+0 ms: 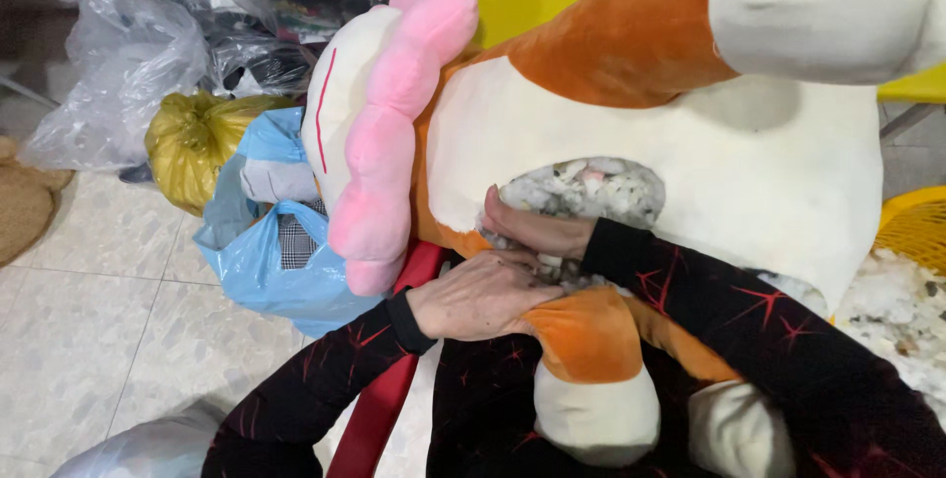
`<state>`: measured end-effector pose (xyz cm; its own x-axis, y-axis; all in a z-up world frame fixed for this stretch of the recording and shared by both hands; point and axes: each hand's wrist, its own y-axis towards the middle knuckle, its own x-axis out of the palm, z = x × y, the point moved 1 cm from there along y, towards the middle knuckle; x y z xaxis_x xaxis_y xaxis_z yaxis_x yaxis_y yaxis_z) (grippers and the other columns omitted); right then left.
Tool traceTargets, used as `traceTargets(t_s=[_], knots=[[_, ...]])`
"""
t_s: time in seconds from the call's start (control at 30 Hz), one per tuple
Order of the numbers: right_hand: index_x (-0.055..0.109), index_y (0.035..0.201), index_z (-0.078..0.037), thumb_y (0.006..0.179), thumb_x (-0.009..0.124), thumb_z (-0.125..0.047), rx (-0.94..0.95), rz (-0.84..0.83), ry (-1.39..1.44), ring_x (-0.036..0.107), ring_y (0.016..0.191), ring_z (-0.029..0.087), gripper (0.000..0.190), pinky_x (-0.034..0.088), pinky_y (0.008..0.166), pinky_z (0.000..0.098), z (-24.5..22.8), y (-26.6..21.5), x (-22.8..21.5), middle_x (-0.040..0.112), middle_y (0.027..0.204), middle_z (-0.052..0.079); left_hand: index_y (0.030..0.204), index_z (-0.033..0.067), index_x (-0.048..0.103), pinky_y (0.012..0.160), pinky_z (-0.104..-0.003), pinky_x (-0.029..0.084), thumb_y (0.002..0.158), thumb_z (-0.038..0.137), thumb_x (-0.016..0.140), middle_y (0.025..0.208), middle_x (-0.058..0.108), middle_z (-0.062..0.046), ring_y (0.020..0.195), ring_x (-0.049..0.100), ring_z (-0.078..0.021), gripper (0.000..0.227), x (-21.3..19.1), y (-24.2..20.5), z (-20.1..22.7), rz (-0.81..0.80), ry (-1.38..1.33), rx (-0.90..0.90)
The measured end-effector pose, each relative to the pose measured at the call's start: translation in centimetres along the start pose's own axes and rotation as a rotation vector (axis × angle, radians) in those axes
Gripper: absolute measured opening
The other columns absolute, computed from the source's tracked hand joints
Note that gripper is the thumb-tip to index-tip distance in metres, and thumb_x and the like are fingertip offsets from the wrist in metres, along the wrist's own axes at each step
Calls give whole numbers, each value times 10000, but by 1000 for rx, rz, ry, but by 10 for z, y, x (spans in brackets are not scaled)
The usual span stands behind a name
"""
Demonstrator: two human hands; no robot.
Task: The person repeatedly scoops white stuffing from a yellow basket and packs it into the open cavity of a large plush toy. They use both hands to push and distribute the stuffing inside the toy's body throughout the clip.
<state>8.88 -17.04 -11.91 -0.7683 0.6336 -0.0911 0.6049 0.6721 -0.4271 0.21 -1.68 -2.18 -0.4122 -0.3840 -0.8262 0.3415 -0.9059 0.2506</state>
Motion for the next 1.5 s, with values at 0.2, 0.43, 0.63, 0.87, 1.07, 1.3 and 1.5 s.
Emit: traceTargets(t_s=[0.2, 0.43, 0.63, 0.87, 1.07, 1.3, 1.5], knots=[[564, 1339, -28, 1048, 179, -557, -22, -88, 33, 549, 1185, 143, 716, 435, 1080, 293, -43, -51, -14, 595, 1306, 51, 1274, 23, 575, 942, -507, 472, 930, 510, 611, 974, 658, -215, 1050, 604, -440, 597, 6, 4, -5, 24, 22, -162], [614, 1418, -186, 945, 589, -252, 51, 390, -849, 730, 1049, 255, 478, 559, 913, 352, -106, -164, -24, 750, 1183, 72, 1367, 26, 544, 1053, -496, 397, 793, 326, 689, 1349, 548, -258, 1291, 488, -429, 663, -39, 9, 12, 191, 62, -59], [647, 1239, -33, 761, 643, -251, -609, 502, -1710, 501, 1352, 334, 525, 396, 1100, 427, -85, -146, -34, 601, 1426, 136, 1358, 21, 602, 1196, -448, 365, 897, 114, 547, 1445, 594, -172, 1383, 519, -319, 473, -44, 34, -22, 73, 330, -159], [728, 1019, -62, 937, 532, -514, -51, 620, -1834, 622, 1128, 241, 500, 436, 1022, 368, -27, -100, -82, 708, 1121, 108, 1132, 35, 713, 1235, -462, 151, 866, 265, 510, 1239, 681, -136, 1265, 579, -245, 407, -22, 75, -84, -61, 952, -267], [733, 610, -198, 874, 583, -313, 152, 494, -1769, 691, 663, 225, 325, 518, 596, 398, 9, -91, -113, 723, 716, 33, 948, 70, 755, 1255, -457, 115, 910, 287, 511, 943, 725, -102, 1062, 657, -236, 328, -25, 74, -86, -317, 930, -459], [745, 928, -65, 907, 566, -518, -65, 577, -1747, 699, 933, 249, 487, 509, 933, 373, -21, -112, -88, 747, 965, 116, 911, 99, 740, 1099, -556, 302, 793, 178, 585, 860, 708, -107, 971, 671, -285, 210, -59, 91, -57, -163, 547, -162], [705, 1082, -47, 765, 587, -125, -668, 540, -1607, 665, 1053, 262, 348, 452, 1016, 405, -62, -176, -74, 713, 1128, 135, 1030, 72, 713, 867, -434, 504, 834, 38, 604, 980, 674, -108, 1014, 644, -317, 227, -76, 117, -11, -57, 516, -234]])
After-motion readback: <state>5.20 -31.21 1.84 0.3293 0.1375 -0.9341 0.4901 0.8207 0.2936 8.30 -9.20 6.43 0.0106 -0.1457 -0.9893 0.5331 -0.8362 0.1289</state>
